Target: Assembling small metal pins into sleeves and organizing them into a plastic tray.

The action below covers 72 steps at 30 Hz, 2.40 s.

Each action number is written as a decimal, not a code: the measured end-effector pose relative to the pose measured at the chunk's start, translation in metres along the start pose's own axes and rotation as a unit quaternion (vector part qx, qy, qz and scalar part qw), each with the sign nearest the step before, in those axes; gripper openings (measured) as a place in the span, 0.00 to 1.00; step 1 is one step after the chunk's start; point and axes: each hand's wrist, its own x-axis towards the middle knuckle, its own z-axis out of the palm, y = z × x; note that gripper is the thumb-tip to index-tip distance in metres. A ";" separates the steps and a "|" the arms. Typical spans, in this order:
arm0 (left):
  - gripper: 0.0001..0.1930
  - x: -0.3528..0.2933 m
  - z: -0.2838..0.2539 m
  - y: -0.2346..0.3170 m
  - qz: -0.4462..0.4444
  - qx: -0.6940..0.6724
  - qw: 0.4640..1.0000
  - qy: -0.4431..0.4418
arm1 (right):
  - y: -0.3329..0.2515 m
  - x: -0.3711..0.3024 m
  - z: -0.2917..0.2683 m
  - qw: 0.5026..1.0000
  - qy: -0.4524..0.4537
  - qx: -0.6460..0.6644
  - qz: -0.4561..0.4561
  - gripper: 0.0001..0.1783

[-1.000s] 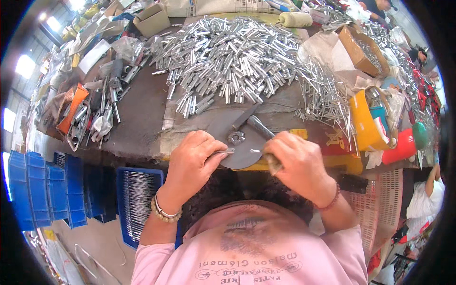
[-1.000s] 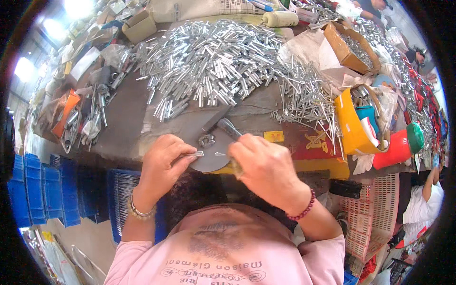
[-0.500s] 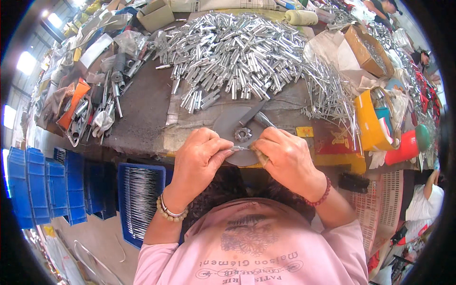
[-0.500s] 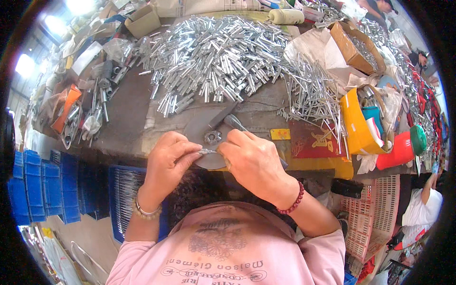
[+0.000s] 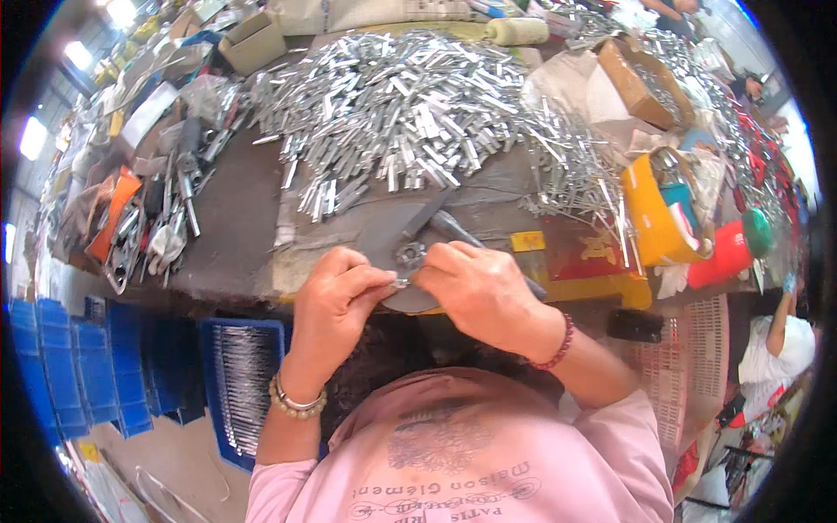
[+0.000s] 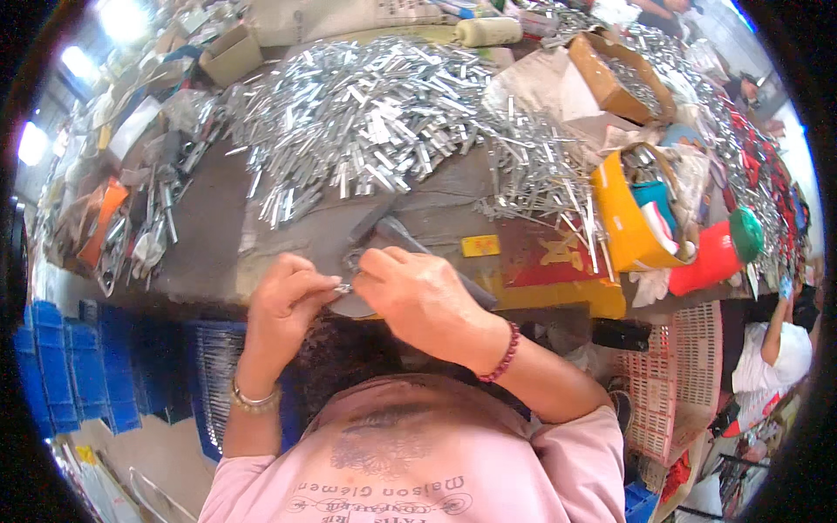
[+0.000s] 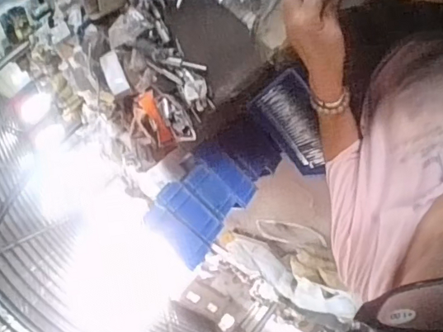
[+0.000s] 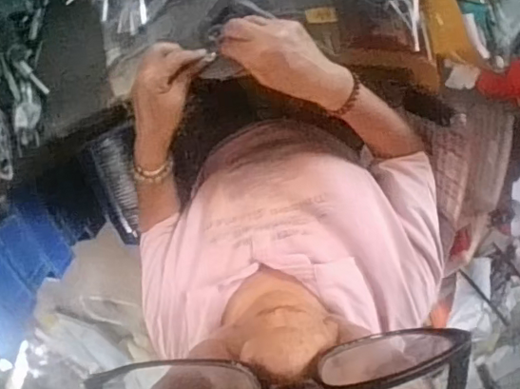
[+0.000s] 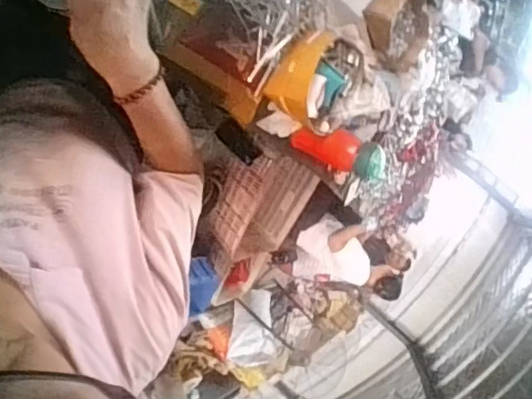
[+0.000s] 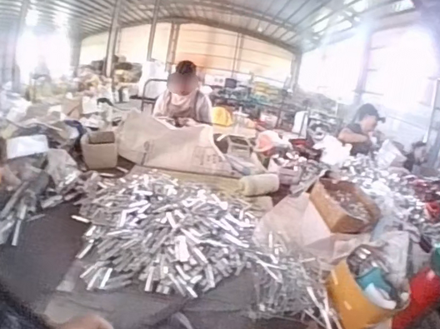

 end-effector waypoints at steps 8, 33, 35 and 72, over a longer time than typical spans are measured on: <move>0.11 -0.003 -0.001 0.004 -0.017 -0.006 1.000 -0.007 | 0.036 -0.018 -0.027 0.979 0.157 -0.053 0.117 0.07; 0.11 -0.006 0.002 0.000 0.019 0.025 0.999 0.010 | -0.005 0.010 -0.005 0.984 0.081 0.127 0.092 0.07; 0.11 -0.005 0.001 0.000 0.022 0.028 0.999 0.010 | -0.010 0.012 0.005 0.988 0.060 0.116 0.082 0.05; 0.09 -0.008 0.007 -0.008 0.024 0.001 0.999 0.032 | -0.031 -0.035 -0.027 0.995 0.090 -0.009 0.047 0.25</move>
